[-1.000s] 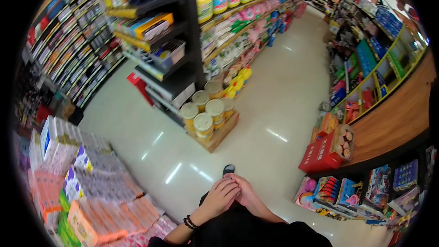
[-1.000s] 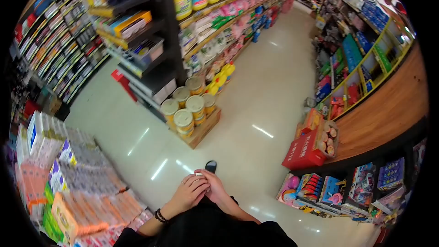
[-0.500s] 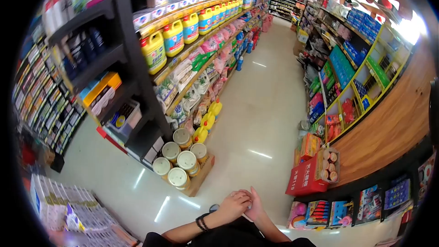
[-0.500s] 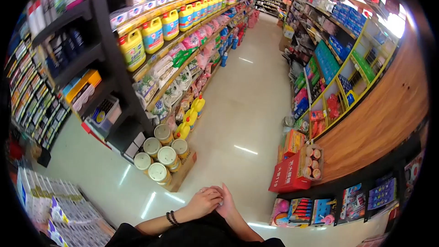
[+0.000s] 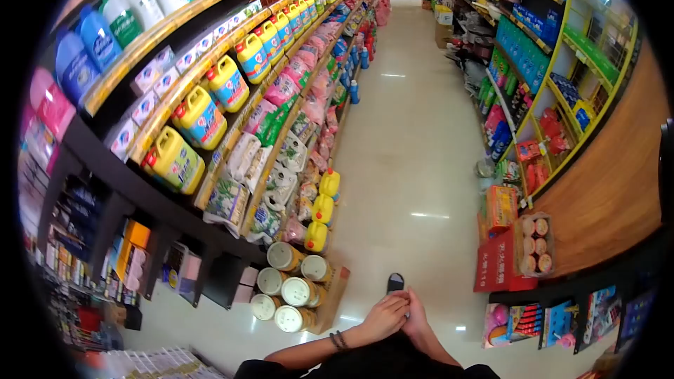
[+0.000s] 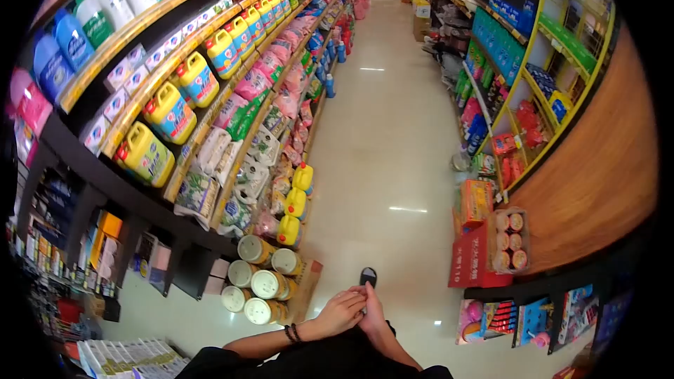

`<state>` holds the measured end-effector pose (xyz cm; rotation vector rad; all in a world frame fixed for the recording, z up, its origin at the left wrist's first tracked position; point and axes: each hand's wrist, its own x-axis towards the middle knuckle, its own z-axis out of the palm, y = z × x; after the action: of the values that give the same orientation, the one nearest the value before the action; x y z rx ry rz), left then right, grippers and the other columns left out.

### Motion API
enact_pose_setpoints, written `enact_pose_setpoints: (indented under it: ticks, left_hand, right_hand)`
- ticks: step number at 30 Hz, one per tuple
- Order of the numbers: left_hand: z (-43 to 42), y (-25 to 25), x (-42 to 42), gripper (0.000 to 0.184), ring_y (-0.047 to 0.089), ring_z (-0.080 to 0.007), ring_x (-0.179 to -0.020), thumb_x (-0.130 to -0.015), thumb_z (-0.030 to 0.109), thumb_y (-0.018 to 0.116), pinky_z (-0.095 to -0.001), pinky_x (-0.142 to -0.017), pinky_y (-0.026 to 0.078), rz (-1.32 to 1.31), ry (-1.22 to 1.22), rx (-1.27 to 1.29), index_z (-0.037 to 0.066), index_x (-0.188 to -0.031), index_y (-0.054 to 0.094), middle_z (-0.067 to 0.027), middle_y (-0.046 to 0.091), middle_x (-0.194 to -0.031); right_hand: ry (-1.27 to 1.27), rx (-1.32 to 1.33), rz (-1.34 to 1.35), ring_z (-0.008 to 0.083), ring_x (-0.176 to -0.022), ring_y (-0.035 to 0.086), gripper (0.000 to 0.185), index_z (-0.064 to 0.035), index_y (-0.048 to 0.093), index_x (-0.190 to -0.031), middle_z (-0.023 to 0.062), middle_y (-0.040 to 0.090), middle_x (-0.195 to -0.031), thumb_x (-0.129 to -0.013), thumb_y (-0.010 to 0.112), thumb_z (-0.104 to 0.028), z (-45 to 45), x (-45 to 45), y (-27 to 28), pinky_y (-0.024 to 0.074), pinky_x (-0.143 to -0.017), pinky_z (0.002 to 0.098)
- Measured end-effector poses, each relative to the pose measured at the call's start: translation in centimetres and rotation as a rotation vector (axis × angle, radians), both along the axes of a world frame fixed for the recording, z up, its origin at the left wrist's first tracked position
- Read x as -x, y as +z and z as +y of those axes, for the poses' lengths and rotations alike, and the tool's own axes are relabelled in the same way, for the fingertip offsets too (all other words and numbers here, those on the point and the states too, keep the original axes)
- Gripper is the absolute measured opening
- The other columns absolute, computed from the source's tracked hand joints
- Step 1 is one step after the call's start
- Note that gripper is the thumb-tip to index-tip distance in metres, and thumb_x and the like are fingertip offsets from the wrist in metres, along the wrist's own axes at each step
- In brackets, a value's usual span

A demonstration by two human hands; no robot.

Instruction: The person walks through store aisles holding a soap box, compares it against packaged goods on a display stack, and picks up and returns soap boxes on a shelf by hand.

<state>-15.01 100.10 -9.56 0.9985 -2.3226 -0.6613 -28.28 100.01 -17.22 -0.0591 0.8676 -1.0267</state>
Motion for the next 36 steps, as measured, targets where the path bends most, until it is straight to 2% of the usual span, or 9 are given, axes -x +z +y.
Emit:
enact_pose_setpoints:
  ticks: [3,5,8,11,16,20,28,35,36]
  left_hand:
    - [-5.6,2.6,0.9,0.037,0.056,-0.0357,-0.122,-0.081,0.007,0.070,-0.0432,-0.104,0.045,0.060,0.026,-0.132,-0.002,-0.116,0.063,-0.0172,0.062,-0.125]
    - [-9.7,4.3,1.2,0.043,0.053,-0.0383,-0.127,-0.081,0.005,0.070,-0.0443,-0.108,0.043,0.152,-0.031,-0.235,-0.002,-0.123,0.061,-0.0188,0.061,-0.130]
    - [-14.1,8.4,0.9,0.046,0.054,-0.0277,-0.132,-0.088,0.001,0.069,-0.0402,-0.111,0.042,0.409,0.047,-0.551,-0.002,-0.132,0.058,-0.0153,0.058,-0.138]
    - [-17.9,9.2,0.1,0.043,0.062,-0.0177,-0.119,-0.091,0.001,0.068,-0.0349,-0.101,0.051,0.598,0.113,-0.570,-0.001,-0.133,0.058,-0.0111,0.062,-0.134]
    - [-22.8,8.8,0.6,0.036,0.068,-0.0318,-0.099,-0.091,0.012,0.069,-0.0415,-0.085,0.054,0.107,0.232,-0.070,0.002,-0.125,0.062,-0.0173,0.069,-0.115]
    - [-26.2,6.6,1.4,0.031,0.066,-0.0379,-0.102,-0.091,0.015,0.068,-0.0442,-0.089,0.053,0.026,0.189,-0.318,0.002,-0.119,0.063,-0.0178,0.068,-0.113]
    - [-41.4,3.7,-1.0,0.032,0.065,-0.0325,-0.094,-0.089,0.011,0.069,-0.0396,-0.087,0.053,0.224,0.154,-0.106,0.002,-0.120,0.065,-0.0121,0.067,-0.100]
    - [-55.3,7.7,-4.0,0.049,0.055,-0.0300,-0.123,-0.089,0.017,0.074,-0.0370,-0.098,0.050,0.356,0.348,-0.046,0.003,-0.133,0.057,-0.0145,0.055,-0.134]
    - [-57.0,6.9,-4.6,0.065,0.053,-0.0261,-0.127,-0.087,0.014,0.076,-0.0362,-0.099,0.050,0.486,0.339,-0.268,0.004,-0.143,0.045,-0.0133,0.048,-0.144]
  right_hand:
    - [-0.120,-0.042,0.004,0.0175,-0.074,0.062,0.049,-0.0066,0.062,-0.092,0.0061,0.063,-0.078,-0.106,0.039,-0.048,-5.9,0.7,1.9,0.0508,-0.062,0.0287]
    - [-0.094,-0.030,0.024,0.0091,-0.049,0.045,0.052,-0.0096,0.059,-0.088,-0.0012,0.049,-0.062,-0.106,0.038,-0.054,-10.2,0.8,6.1,0.0345,-0.042,0.0240]
    - [-0.120,0.141,-0.129,0.0065,-0.034,0.023,0.056,-0.0094,0.059,-0.088,-0.0059,0.028,-0.047,-0.107,0.033,-0.055,-15.2,1.6,7.3,0.0203,-0.033,0.0228]
    - [-0.079,0.232,-0.203,0.0074,-0.034,0.021,0.057,-0.0088,0.059,-0.088,-0.0052,0.026,-0.044,-0.108,0.030,-0.053,-19.4,3.0,8.3,0.0185,-0.034,0.0235]
    - [-0.051,0.341,-0.117,0.0084,-0.034,0.022,0.055,-0.0112,0.058,-0.084,-0.0040,0.027,-0.043,-0.108,0.031,-0.053,-25.2,3.9,7.4,0.0174,-0.035,0.0268]
    - [-0.048,0.256,-0.077,0.0092,-0.034,0.023,0.055,-0.0126,0.056,-0.080,-0.0037,0.026,-0.041,-0.108,0.031,-0.053,-30.1,4.2,7.1,0.0182,-0.035,0.0272]
    - [0.060,0.170,-0.158,0.0104,-0.033,0.020,0.052,-0.0108,0.058,-0.091,-0.0018,0.029,-0.042,-0.108,0.032,-0.053,-44.8,2.2,4.9,0.0230,-0.036,0.0256]
    - [0.254,0.202,0.027,0.0097,-0.041,0.032,0.049,-0.0065,0.058,-0.119,-0.0018,0.032,-0.049,-0.110,0.031,-0.046,-59.4,-2.2,9.8,0.0312,-0.042,0.0273]
    - [0.250,0.267,0.066,0.0101,-0.041,0.033,0.049,-0.0062,0.057,-0.122,-0.0016,0.033,-0.049,-0.110,0.031,-0.045,-60.9,-3.3,10.2,0.0318,-0.042,0.0276]
